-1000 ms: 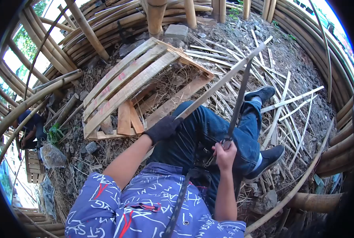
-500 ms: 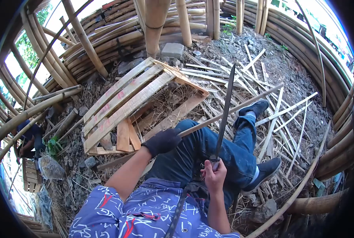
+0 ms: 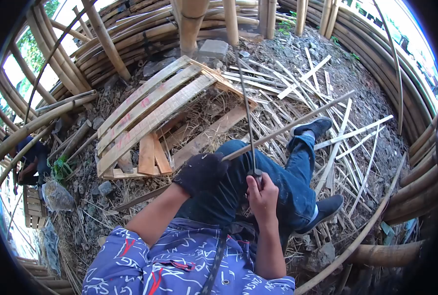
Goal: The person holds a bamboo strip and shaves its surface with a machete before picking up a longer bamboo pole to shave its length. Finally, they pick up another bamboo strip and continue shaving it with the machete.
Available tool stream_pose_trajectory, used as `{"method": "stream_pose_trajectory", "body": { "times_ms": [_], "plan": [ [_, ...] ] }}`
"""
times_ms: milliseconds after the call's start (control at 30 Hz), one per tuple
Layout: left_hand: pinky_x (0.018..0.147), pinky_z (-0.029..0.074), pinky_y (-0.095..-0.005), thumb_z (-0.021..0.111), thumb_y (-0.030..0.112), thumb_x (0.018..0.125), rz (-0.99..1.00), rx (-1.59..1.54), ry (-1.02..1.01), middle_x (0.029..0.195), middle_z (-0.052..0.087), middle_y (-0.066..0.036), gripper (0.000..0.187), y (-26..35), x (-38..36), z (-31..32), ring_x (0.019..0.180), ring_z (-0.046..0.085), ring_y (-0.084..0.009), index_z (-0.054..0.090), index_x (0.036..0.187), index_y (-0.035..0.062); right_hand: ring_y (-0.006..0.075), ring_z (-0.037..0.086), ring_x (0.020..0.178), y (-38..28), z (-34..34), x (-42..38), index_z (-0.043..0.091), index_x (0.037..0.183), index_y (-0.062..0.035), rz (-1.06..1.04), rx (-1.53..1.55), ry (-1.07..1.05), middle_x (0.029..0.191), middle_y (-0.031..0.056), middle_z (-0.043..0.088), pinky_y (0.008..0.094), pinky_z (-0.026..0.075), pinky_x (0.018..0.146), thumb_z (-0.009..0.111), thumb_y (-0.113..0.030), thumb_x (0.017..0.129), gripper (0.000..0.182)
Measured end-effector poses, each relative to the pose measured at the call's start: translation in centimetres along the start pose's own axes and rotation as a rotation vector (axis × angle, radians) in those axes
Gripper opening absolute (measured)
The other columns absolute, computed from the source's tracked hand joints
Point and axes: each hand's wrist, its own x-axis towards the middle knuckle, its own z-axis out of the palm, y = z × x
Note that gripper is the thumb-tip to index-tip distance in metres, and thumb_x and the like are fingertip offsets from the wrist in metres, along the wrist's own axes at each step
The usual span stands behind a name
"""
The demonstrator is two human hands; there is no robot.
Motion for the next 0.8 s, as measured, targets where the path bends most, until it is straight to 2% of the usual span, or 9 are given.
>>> {"method": "stream_pose_trajectory", "body": {
  "times_ms": [67,100,167,200,433,533,600,733,800],
  "plan": [
    [0.06,0.05,-0.0476,0.053,0.03,0.091,0.146,0.075,0.057,0.069,0.063,-0.02,0.028,1.3,-0.3,-1.4,0.067,0.063,-0.0385,0.062,0.083,0.0051,0.0357,0.061,0.056,-2.1,-1.1,0.8,0.058,0.088,0.0019,-0.094,-0.162,0.017,0.061,0.0173,0.058,0.0384,0.046,0.053,0.068,-0.029,0.087,0.032],
    [0.059,0.049,-0.048,0.053,0.028,0.092,0.279,0.16,0.126,0.067,0.062,-0.02,0.026,1.8,-0.3,-2.2,0.066,0.063,-0.0382,0.062,0.083,0.005,0.0357,0.061,0.056,-2.3,-1.5,0.9,0.058,0.088,0.0019,-0.085,-0.168,0.033,0.061,0.0173,0.058,0.0384,0.046,0.053,0.068,-0.029,0.087,0.032],
    [0.056,0.049,-0.0449,0.054,0.022,0.089,0.26,0.161,0.097,0.071,0.061,-0.016,0.019,2.4,-0.4,-3.4,0.064,0.062,-0.0344,0.062,0.086,0.0055,0.0383,0.062,0.062,-2.3,-2.0,1.3,0.059,0.089,0.0019,-0.158,-0.217,-0.022,0.065,0.0199,0.061,0.0399,0.047,0.055,0.068,-0.03,0.086,0.033],
    [0.054,0.05,-0.0417,0.055,0.017,0.087,0.217,0.167,0.071,0.074,0.06,-0.012,0.013,2.6,-0.6,-3.9,0.063,0.062,-0.0306,0.063,0.089,0.006,0.0388,0.063,0.066,-2.1,-2.4,1.3,0.058,0.089,0.0022,-0.159,-0.254,-0.059,0.067,0.0209,0.061,0.0408,0.047,0.056,0.069,-0.03,0.085,0.034],
    [0.055,0.049,-0.042,0.054,0.017,0.088,0.089,0.146,-0.042,0.077,0.061,-0.011,0.016,3.8,-2.2,-4.8,0.066,0.062,-0.0306,0.063,0.094,0.005,0.0372,0.059,0.058,-1.8,-3.2,0.8,0.058,0.088,0.0029,-0.184,-0.27,-0.029,0.064,0.0191,0.059,0.0378,0.046,0.053,0.071,-0.029,0.083,0.035],
    [0.056,0.048,-0.0427,0.056,0.017,0.089,0.168,0.121,0.156,0.079,0.061,-0.012,0.016,4.5,-2.5,-4.9,0.066,0.062,-0.0302,0.063,0.096,0.0037,0.0372,0.058,0.058,-2.2,-3.8,0.2,0.058,0.086,0.0027,-0.191,-0.282,-0.015,0.064,0.0191,0.059,0.0374,0.045,0.053,0.07,-0.032,0.084,0.037],
    [0.056,0.047,-0.044,0.057,0.017,0.09,0.174,0.157,0.058,0.074,0.06,-0.014,0.016,4.6,-2.4,-4.7,0.064,0.062,-0.0316,0.062,0.095,0.0028,0.0373,0.058,0.057,-2.0,-4.5,-0.1,0.058,0.086,0.0027,-0.203,-0.31,0.015,0.064,0.0191,0.058,0.0372,0.045,0.053,0.07,-0.033,0.084,0.037],
    [0.056,0.047,-0.0447,0.057,0.018,0.09,0.16,0.06,0.125,0.068,0.058,-0.016,0.016,6.6,-3.2,-6.1,0.063,0.061,-0.0338,0.059,0.089,0.0024,0.0379,0.058,0.057,-1.5,-6.4,-0.9,0.058,0.084,0.0026,-0.202,-0.344,0.101,0.062,0.0191,0.057,0.0379,0.044,0.053,0.068,-0.034,0.085,0.038],
    [0.055,0.047,-0.0456,0.057,0.019,0.09,-0.018,0.028,0.048,0.065,0.057,-0.017,0.017,7.9,-3.5,-6.9,0.062,0.061,-0.0355,0.056,0.084,0.0036,0.0381,0.057,0.056,-2.4,-6.7,-1.5,0.057,0.081,0.0029,-0.144,-0.387,0.115,0.06,0.0194,0.056,0.039,0.042,0.052,0.067,-0.033,0.086,0.038]
  ]
}}
